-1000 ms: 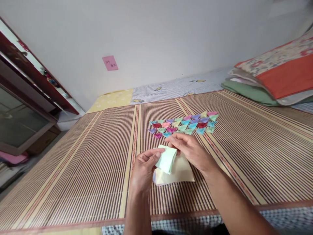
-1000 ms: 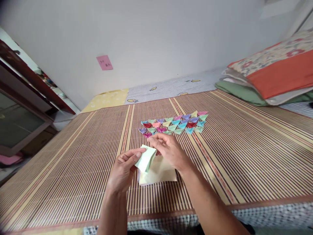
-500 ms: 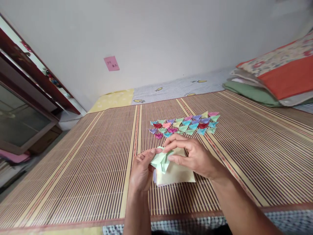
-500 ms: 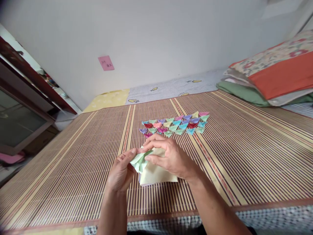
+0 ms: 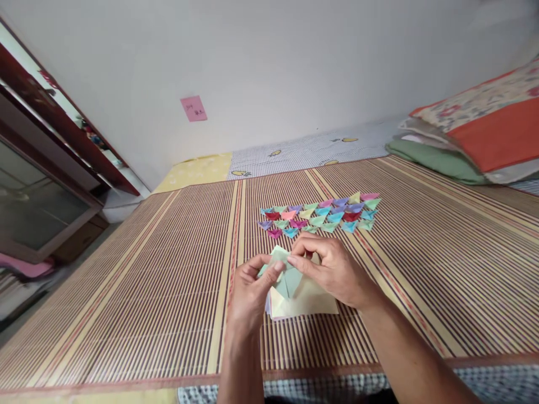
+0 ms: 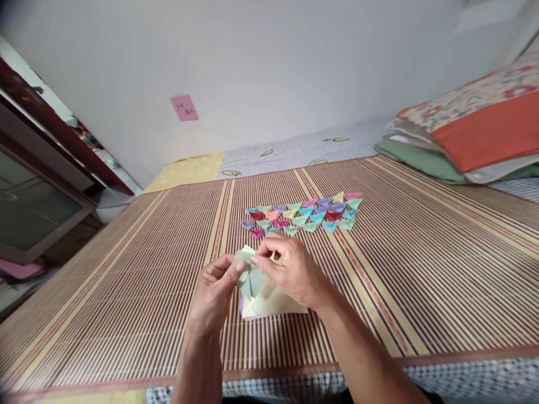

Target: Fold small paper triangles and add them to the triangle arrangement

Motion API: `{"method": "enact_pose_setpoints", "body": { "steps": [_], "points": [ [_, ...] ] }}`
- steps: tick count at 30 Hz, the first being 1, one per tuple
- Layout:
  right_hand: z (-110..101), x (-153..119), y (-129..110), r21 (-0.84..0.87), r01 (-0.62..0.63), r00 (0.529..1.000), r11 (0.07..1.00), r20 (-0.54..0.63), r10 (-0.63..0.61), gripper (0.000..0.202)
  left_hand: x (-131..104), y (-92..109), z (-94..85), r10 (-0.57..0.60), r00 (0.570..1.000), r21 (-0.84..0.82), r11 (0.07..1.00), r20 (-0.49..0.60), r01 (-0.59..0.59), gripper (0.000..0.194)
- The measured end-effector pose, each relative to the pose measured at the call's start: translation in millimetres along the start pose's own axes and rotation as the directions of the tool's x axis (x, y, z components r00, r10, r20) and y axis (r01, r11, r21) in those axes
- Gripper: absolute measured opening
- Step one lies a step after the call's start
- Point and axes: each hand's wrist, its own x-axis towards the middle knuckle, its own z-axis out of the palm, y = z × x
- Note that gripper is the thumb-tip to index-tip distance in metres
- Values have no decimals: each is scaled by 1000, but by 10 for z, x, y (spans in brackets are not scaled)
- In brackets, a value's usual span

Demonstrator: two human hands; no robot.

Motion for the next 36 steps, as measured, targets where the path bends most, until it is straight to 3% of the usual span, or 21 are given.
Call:
{"method": "enact_pose_setpoints", "body": {
  "steps": [6, 14, 24, 31, 36],
  "points": [
    [22, 7, 9, 15, -46, 999, 999, -5, 46, 22, -23, 2, 19, 38, 997, 94, 995, -64, -32, 32],
    [29, 9, 2, 61, -101, 995, 993, 22, 100, 16, -40, 32, 23, 41, 999, 187, 981, 6, -41, 34],
    [92, -10, -42, 122, -150, 988, 981, -20, 153, 18, -45, 41, 80, 94, 995, 136, 987, -36, -89, 35],
    [117, -18, -138, 47, -107, 989, 993, -94, 111, 20, -57, 30, 93, 115, 992, 111, 988, -43, -109, 31],
    [143, -24, -139, 10, -78, 986, 997, -144, 79, 20, -54, 15, 98, 108, 993, 77, 992, -43, -104, 38]
  ]
}}
